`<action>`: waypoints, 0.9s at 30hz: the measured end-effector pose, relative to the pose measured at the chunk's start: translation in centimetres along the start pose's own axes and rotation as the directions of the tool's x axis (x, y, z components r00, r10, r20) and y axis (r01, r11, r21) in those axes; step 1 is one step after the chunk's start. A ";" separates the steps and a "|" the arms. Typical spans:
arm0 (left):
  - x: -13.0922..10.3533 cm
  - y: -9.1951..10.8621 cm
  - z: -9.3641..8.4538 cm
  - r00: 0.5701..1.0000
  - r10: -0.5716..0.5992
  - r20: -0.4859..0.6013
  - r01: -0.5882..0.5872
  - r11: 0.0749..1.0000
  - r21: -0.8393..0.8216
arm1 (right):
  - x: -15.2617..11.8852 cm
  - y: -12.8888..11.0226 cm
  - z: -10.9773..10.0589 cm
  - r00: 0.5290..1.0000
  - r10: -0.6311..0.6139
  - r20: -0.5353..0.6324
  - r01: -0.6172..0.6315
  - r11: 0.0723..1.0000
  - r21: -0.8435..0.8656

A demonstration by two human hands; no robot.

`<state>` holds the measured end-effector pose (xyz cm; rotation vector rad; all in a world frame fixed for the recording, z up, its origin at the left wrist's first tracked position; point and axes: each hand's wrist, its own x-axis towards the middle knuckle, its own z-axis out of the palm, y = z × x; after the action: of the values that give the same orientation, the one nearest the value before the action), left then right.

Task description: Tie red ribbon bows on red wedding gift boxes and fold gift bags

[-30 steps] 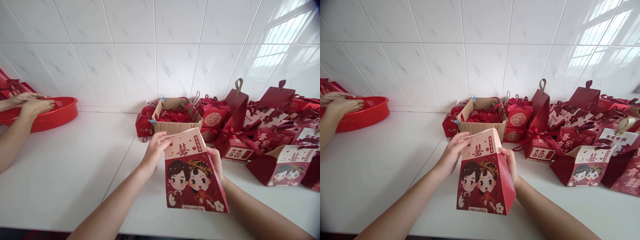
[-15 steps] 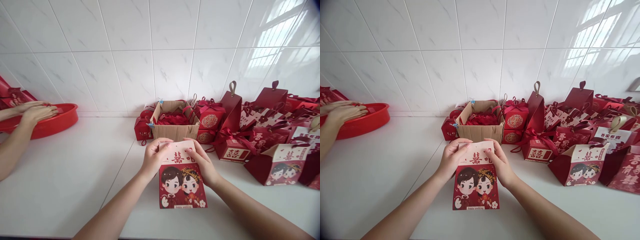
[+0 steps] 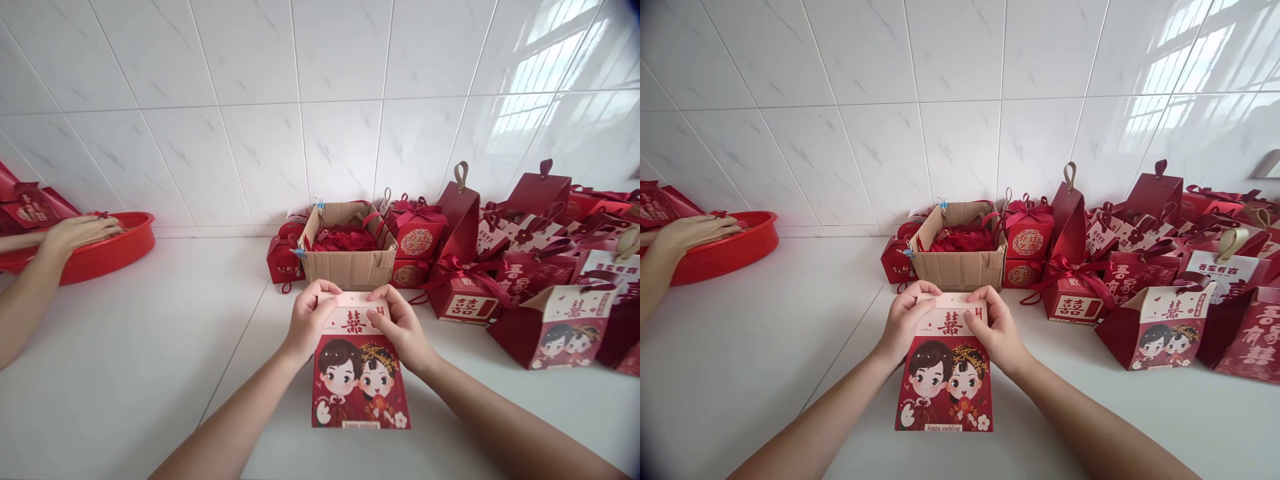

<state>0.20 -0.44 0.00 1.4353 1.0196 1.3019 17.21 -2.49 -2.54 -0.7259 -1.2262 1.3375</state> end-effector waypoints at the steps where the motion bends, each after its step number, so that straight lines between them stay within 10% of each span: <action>1: 0.0 0.1 0.0 1.000 0.002 -0.004 -0.002 1.000 0.018 | 0.1 -0.1 0.0 1.000 0.006 -0.008 -0.006 1.000 0.002; 12: -0.6 0.4 0.1 0.964 0.266 -0.025 -0.265 0.964 0.026 | 0.5 -1.5 0.4 1.000 0.017 0.006 -0.017 0.998 0.059; 18: -0.2 0.4 0.1 0.990 0.089 0.110 -0.092 0.995 0.025 | 0.1 -0.6 -0.1 0.982 -0.191 0.007 0.189 0.962 -0.196; 24: -0.2 0.6 0.1 0.988 0.071 0.136 -0.072 0.997 0.001 | 5.4 -5.1 -0.4 0.805 -0.577 -0.136 0.422 0.720 -0.552; 27: -0.4 0.7 0.2 0.989 0.054 0.137 -0.052 0.998 -0.021 | 11.1 -7.8 0.7 0.864 -0.491 -0.111 0.177 0.502 -0.847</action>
<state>0.34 -1.02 0.54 1.5256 0.8820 1.2279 16.99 6.60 7.52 -1.2225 -1.5882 0.1923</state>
